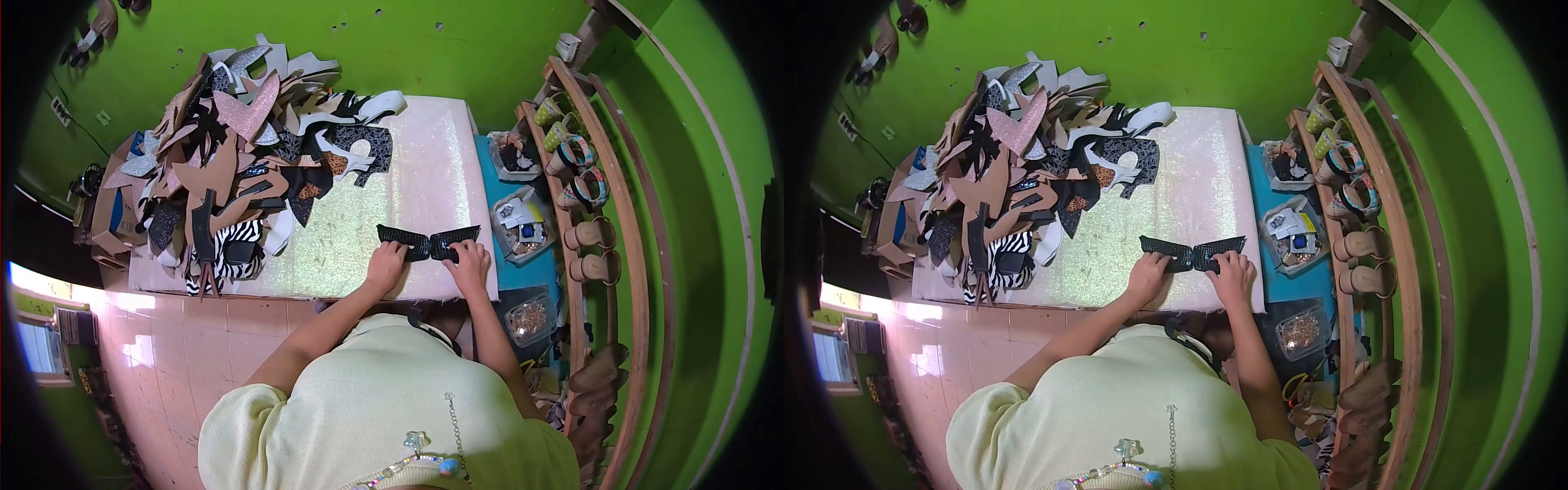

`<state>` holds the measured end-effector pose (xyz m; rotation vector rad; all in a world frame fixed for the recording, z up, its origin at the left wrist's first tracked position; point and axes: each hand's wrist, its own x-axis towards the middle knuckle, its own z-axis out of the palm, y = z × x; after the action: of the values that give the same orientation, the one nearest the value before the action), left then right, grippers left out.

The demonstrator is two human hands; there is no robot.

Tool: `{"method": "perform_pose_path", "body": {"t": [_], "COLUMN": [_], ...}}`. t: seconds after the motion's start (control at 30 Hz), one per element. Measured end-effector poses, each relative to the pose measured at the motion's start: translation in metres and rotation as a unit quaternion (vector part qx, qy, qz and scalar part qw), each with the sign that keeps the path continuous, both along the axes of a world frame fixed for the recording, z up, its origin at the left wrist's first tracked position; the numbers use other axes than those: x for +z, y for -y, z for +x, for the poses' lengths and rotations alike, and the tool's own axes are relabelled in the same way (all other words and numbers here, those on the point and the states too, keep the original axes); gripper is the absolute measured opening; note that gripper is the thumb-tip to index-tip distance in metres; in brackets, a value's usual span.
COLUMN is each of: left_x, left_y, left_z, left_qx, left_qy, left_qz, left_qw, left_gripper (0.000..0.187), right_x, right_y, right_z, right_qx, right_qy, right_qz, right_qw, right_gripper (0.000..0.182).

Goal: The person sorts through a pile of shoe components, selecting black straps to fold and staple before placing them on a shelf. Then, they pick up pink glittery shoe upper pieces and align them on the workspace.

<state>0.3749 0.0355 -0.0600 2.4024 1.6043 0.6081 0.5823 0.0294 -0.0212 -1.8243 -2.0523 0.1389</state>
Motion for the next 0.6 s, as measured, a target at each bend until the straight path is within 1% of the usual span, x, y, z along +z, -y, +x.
{"method": "perform_pose_path", "body": {"t": [0.07, 0.1, 0.17, 0.2, 0.23, 0.3, 0.33, 0.4, 0.43, 0.5, 0.57, 0.6], "left_x": [0.001, 0.007, 0.027, 0.029, 0.030, 0.034, 0.037, 0.041, 0.044, 0.052, 0.063, 0.067], "left_y": [0.001, 0.004, 0.012, 0.014, 0.016, 0.018, 0.018, 0.016, 0.014, 0.008, 0.005, 0.004], "left_z": [-0.007, -0.010, -0.020, -0.025, -0.032, -0.049, -0.059, -0.080, -0.092, -0.119, -0.145, -0.159], "left_qx": [-0.005, -0.001, 0.031, 0.036, 0.052, 0.076, 0.103, 0.153, 0.159, 0.212, 0.244, 0.279], "left_qy": [0.069, 0.069, 0.093, 0.093, 0.107, 0.120, 0.145, 0.179, 0.178, 0.176, 0.180, 0.153], "left_qz": [-0.015, -0.013, -0.061, -0.060, -0.051, -0.041, -0.043, -0.040, -0.039, 0.028, 0.036, 0.077], "left_qw": [0.997, 0.998, 0.993, 0.993, 0.992, 0.989, 0.983, 0.971, 0.970, 0.961, 0.952, 0.945], "left_gripper": [0.036, 0.036, 0.040, 0.040, 0.039, 0.038, 0.036, 0.031, 0.031, 0.031, 0.032, 0.032], "right_x": [0.001, 0.002, 0.003, 0.004, 0.003, 0.002, 0.001, -0.002, -0.003, -0.003, -0.002, 0.000], "right_y": [0.001, 0.002, 0.004, 0.007, 0.008, 0.011, 0.012, 0.012, 0.010, 0.007, 0.001, -0.003], "right_z": [0.002, 0.002, 0.000, 0.000, -0.002, -0.008, -0.011, -0.022, -0.028, -0.048, -0.072, -0.087], "right_qx": [0.000, 0.004, -0.024, -0.028, -0.022, -0.051, -0.041, -0.033, -0.031, -0.015, 0.023, 0.041], "right_qy": [0.004, 0.003, 0.001, 0.002, 0.001, 0.011, 0.006, 0.001, -0.003, -0.013, -0.032, -0.051], "right_qz": [-0.004, -0.002, -0.009, -0.011, -0.011, 0.047, 0.041, 0.054, 0.066, 0.070, 0.065, 0.068], "right_qw": [1.000, 1.000, 1.000, 1.000, 1.000, 0.998, 0.998, 0.998, 0.997, 0.997, 0.997, 0.996], "right_gripper": [0.040, 0.040, 0.044, 0.053, 0.053, 0.061, 0.064, 0.063, 0.061, 0.059, 0.056, 0.052]}}
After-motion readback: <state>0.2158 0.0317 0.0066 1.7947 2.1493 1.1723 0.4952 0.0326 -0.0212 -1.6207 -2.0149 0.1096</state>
